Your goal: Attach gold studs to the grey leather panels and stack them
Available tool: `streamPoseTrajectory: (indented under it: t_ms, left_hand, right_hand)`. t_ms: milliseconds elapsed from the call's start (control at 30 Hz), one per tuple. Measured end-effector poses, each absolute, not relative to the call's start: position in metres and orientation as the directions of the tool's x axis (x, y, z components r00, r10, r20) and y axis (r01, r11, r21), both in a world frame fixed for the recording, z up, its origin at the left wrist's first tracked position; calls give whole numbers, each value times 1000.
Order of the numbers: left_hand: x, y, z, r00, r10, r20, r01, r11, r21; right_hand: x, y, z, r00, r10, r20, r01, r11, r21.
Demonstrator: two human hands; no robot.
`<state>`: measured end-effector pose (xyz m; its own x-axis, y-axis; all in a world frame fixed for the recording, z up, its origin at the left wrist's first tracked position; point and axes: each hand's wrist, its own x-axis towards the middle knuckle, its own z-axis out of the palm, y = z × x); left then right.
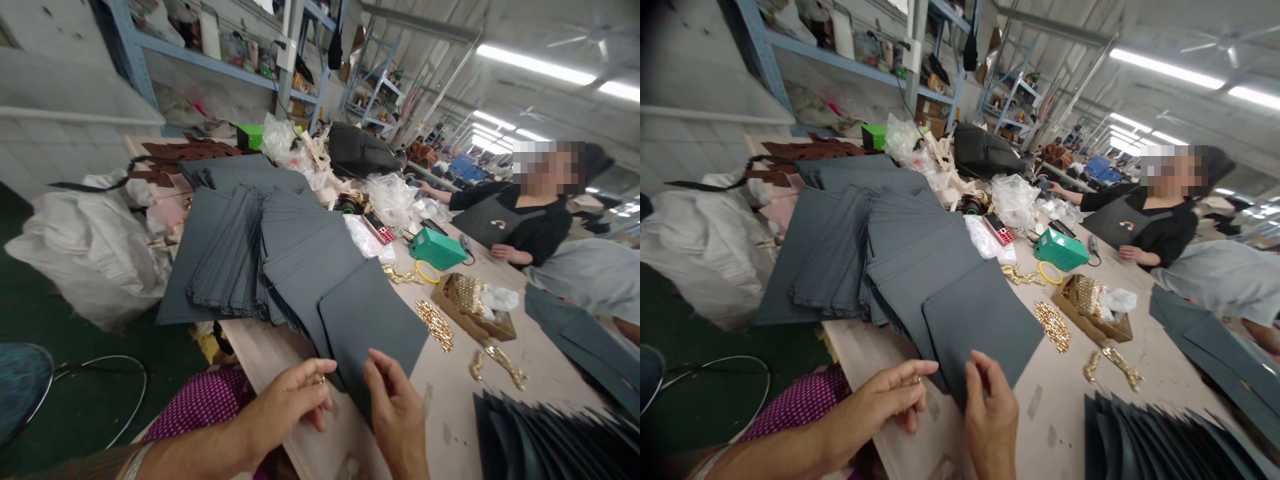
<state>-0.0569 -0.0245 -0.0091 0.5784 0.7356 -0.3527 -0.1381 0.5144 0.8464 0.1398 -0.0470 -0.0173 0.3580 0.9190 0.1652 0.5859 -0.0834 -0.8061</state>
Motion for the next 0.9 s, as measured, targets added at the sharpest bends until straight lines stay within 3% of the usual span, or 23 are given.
streamPoseTrajectory:
  t_ms: [100,200,300,367,400,500,600,700,800,900]
  left_hand:
    - [-60,-26,-8,518,736,-435,-77,547,833]
    - [-65,-26,-7,469,753,-462,19,514,858]
    - [-71,-27,-9,463,771,-438,92,450,889]
    - [-74,-27,-12,484,780,-396,107,396,912]
    - [-75,-27,-14,502,780,-373,110,370,922]
    - [-73,-24,-17,548,771,-324,91,330,940]
    - [-63,-19,-13,617,747,-246,-89,377,922]
    - [-47,-13,-5,676,710,-200,-211,447,869]
    - [-32,-9,2,628,714,-309,-106,472,875]
    - [-23,-7,2,558,720,-413,-5,500,866]
  right_hand:
    - [166,-35,-27,360,890,278,768,-114,-631]
    - [172,-38,-24,283,927,244,830,-109,-547]
    - [168,-53,-8,101,994,-37,758,-101,-645]
    - [168,-61,2,-81,966,-244,641,-137,-755]
    - [169,-64,5,-115,952,-283,583,-165,-795]
    - [172,-60,-1,110,967,-230,460,-254,-851]
    - [172,-49,-15,306,926,-220,310,-315,-897]
    - [167,-40,-22,285,913,-291,111,-333,-936]
    - [164,-37,-20,240,909,-339,-2,-349,-937]
    - [163,-38,-19,192,922,-337,-15,-341,-940]
